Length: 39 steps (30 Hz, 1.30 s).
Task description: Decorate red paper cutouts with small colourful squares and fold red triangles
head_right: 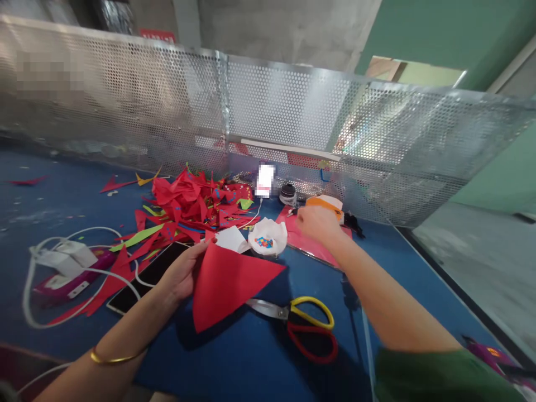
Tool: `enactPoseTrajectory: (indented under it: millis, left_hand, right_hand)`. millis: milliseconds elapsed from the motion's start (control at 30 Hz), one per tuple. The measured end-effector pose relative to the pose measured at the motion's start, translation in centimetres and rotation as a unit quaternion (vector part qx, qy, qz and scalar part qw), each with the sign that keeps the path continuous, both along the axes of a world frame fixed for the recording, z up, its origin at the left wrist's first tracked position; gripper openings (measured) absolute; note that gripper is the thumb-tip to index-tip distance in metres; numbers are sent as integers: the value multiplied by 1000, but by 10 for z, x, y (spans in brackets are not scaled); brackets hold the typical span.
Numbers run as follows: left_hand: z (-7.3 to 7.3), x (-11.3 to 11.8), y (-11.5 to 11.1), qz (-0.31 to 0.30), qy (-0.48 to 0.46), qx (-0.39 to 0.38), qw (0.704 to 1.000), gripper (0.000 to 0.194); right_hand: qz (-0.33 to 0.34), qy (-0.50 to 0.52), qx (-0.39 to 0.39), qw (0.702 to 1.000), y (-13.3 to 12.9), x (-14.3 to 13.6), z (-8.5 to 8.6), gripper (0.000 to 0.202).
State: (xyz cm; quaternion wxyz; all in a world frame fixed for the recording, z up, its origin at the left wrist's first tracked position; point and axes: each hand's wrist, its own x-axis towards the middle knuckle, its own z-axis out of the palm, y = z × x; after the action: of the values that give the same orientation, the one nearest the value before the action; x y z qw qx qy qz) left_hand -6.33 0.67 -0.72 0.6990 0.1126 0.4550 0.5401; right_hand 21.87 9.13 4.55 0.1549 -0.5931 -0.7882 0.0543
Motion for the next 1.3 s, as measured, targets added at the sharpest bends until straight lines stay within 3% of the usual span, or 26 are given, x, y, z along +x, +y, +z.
enactPoseTrajectory:
  millis: [67,133,167,200,300,433,600,700,800,900,1067,1200,1300]
  left_hand:
    - [2,-3,0,10,0,7,1000,16]
    - [3,-5,-1,16,-8,21,1000,16]
    - [3,-6,-2,15,-12,28,999,16]
    - [4,-7,-3,10,-15,35,999,15]
    - [4,-7,-6,-6,-22,52,998,14]
    - [6,-7,-11,-1,-27,76,997,12]
    - [14,-17,-21,29,-23,86,996,11]
    - [19,-25,-28,59,-9,82,995,16]
    - [20,-29,-32,94,6,102,990,12]
    - [19,-24,-35,99,20,137,985,6]
    - [20,-11,-45,91,42,183,978,8]
    - [23,-4,-54,77,46,180,980,12]
    - [23,1,-57,48,49,173,982,9]
  right_hand:
    - [39,-79,-68,994,-47,-11,-7,5]
    - [79,-143,-133,978,-92,-19,-21,12]
    - [113,-222,-167,954,-111,-22,-30,15]
    - [127,-277,-186,934,-126,-24,-39,25]
    - [103,-311,-167,930,-149,-26,-61,42]
    - [84,-285,-154,942,-151,-20,-65,37]
    - [66,-225,-168,957,-165,1,-36,17]
    - [-23,-162,-170,972,-169,23,-17,7]
    - [-138,-164,-134,968,-155,39,-8,19]
    - [-206,-195,-109,953,-125,37,-15,30]
    - [-199,-196,-89,956,-80,13,-49,28]
    - [-186,-163,-90,965,-72,6,-64,27]
    - [-166,-119,-67,977,-84,3,-54,28]
